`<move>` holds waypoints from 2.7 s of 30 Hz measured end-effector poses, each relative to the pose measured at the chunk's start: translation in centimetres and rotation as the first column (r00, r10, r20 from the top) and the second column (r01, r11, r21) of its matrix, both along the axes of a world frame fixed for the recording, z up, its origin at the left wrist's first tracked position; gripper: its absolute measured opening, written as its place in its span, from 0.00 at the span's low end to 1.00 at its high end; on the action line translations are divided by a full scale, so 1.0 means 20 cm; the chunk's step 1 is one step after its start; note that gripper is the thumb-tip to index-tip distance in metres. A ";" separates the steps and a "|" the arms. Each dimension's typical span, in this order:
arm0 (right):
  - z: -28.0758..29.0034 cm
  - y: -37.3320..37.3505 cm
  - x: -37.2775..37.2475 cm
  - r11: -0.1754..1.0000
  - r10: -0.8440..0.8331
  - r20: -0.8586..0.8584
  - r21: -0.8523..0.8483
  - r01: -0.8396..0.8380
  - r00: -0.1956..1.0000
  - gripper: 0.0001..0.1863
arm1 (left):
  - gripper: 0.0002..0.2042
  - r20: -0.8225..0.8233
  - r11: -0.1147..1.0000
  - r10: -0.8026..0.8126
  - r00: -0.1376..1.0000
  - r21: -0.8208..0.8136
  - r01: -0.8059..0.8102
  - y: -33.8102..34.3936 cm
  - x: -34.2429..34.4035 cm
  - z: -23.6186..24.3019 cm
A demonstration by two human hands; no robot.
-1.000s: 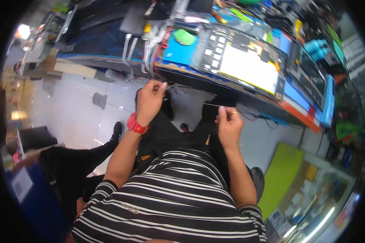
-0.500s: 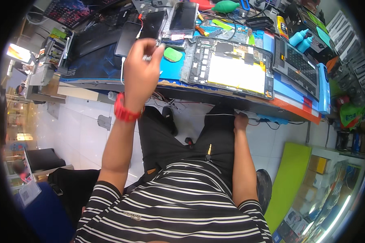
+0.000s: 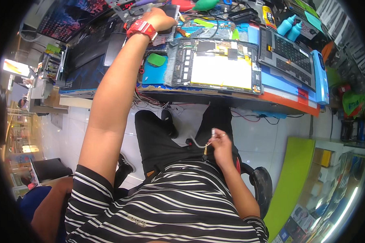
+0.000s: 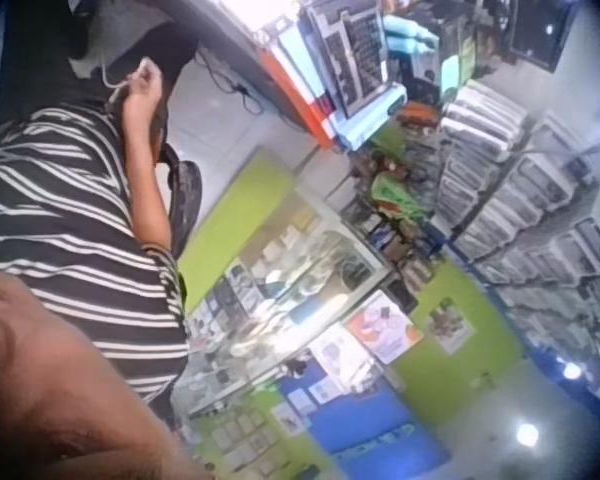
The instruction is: The person manipulates internal components of a tablet on a workbench, uses a tool to pry or adjust parts, connects cables, and then tests the device by turning it on to show the boot screen.
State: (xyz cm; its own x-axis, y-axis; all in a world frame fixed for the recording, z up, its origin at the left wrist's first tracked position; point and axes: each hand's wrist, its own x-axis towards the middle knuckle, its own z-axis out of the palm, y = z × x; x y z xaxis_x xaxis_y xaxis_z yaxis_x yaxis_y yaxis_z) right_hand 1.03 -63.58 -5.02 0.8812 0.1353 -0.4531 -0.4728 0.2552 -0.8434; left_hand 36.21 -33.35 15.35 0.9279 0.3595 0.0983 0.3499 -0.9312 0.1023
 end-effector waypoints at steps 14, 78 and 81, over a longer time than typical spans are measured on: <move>0.52 0.11 0.04 0.954 0.138 0.186 0.239 -0.181 0.973 0.11 | 0.44 0.461 0.715 -0.322 0.827 -0.455 0.531 -0.08 -0.47 0.15; 0.71 0.42 0.17 0.964 0.199 0.392 0.084 -0.251 0.898 0.19 | 0.42 0.524 0.037 0.056 0.850 -0.852 0.523 -0.25 -1.72 -0.18; 0.73 0.46 0.21 0.944 0.156 0.305 0.234 -0.233 0.939 0.18 | 0.41 0.571 0.022 0.043 0.820 -0.821 0.571 -0.18 -1.78 -0.27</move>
State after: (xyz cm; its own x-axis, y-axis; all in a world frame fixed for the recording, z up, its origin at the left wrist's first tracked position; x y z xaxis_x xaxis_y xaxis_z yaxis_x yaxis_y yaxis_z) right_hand 5.20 -54.40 9.50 0.9102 0.3971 -0.1175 -0.2912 0.4121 -0.8634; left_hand 0.54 -36.90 10.04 0.9611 0.1463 0.2344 -0.2497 0.0964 0.9635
